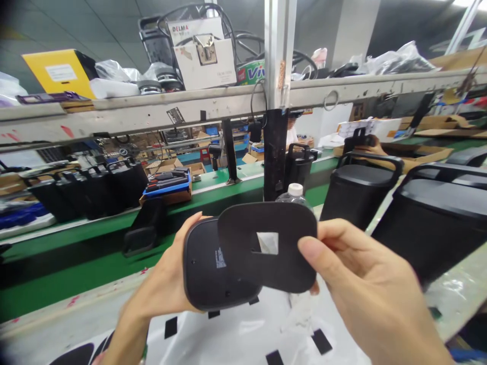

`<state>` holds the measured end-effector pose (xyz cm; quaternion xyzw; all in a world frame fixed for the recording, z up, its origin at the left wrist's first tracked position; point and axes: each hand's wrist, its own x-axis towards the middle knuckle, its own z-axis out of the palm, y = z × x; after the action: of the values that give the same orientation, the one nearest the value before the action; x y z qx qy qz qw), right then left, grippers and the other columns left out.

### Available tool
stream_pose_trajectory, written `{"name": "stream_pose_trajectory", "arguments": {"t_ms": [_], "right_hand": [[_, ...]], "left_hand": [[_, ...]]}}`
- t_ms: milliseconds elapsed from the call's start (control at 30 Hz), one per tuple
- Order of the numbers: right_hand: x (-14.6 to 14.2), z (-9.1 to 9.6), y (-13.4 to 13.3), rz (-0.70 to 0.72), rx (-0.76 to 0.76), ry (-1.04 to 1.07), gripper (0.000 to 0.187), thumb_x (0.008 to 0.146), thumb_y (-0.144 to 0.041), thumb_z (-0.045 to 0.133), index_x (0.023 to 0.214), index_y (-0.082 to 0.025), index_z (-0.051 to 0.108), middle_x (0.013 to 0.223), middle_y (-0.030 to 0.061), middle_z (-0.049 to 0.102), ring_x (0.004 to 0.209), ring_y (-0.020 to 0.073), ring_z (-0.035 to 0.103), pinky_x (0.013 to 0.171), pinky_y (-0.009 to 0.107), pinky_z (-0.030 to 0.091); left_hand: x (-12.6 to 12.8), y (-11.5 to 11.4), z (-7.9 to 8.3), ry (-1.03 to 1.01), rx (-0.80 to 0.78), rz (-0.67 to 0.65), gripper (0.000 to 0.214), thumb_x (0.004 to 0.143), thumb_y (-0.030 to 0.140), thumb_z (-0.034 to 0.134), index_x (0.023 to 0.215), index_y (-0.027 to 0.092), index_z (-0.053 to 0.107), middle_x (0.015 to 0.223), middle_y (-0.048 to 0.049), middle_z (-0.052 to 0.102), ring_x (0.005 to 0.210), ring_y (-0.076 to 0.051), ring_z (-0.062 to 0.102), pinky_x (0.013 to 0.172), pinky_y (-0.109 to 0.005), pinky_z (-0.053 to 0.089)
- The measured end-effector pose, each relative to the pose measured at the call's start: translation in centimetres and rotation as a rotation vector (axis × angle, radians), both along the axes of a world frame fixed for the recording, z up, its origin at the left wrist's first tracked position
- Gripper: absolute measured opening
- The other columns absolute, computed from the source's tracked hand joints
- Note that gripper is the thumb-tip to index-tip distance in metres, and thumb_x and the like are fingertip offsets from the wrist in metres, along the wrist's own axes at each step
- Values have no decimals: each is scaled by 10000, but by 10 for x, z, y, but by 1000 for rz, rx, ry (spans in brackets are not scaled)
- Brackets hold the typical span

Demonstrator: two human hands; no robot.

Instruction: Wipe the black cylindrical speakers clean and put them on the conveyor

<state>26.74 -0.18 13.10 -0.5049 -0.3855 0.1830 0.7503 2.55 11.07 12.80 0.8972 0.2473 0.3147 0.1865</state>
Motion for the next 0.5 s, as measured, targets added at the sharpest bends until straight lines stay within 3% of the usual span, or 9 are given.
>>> {"name": "stream_pose_trajectory", "arguments": {"t_ms": [67,133,267,400,500], "right_hand": [[-6,0,3,170,-75,70,300,616,-462,840,779,-252,701,631,31,671,437,190,573,319,269,456],[-6,0,5,208,-79,74,311,602,-458,850,774,-247,701,619,25,662,447,182,579,339,256,478],[-3,1,6,66,42,15,281,615,-410,865,795,-265,702,643,19,665,579,200,668,464,240,552],[-9,4,4,-103,162,4,232,648,-362,861,793,-289,695,631,2,653,559,196,676,484,266,578],[-13,7,4,-132,201,4,222,660,-338,859,826,-302,716,670,5,674,551,175,670,517,278,594]], "left_hand": [[2,-2,0,-4,-3,-10,1322,535,327,888,1498,426,-12,1524,-98,381,1317,-361,514,1057,-533,486],[4,-4,1,-13,-3,-14,1300,538,318,889,1499,417,19,1507,-96,406,1276,-351,553,1013,-498,530],[4,-3,0,-30,16,18,1331,485,301,905,1497,404,46,1529,-100,377,1323,-365,506,1059,-518,488],[1,-1,1,-57,-12,37,1297,488,278,891,1489,390,74,1478,-102,430,1268,-351,559,1013,-496,526],[0,1,1,-87,-34,47,1283,491,253,881,1481,389,77,1451,-94,461,1248,-341,577,988,-482,541]]}}
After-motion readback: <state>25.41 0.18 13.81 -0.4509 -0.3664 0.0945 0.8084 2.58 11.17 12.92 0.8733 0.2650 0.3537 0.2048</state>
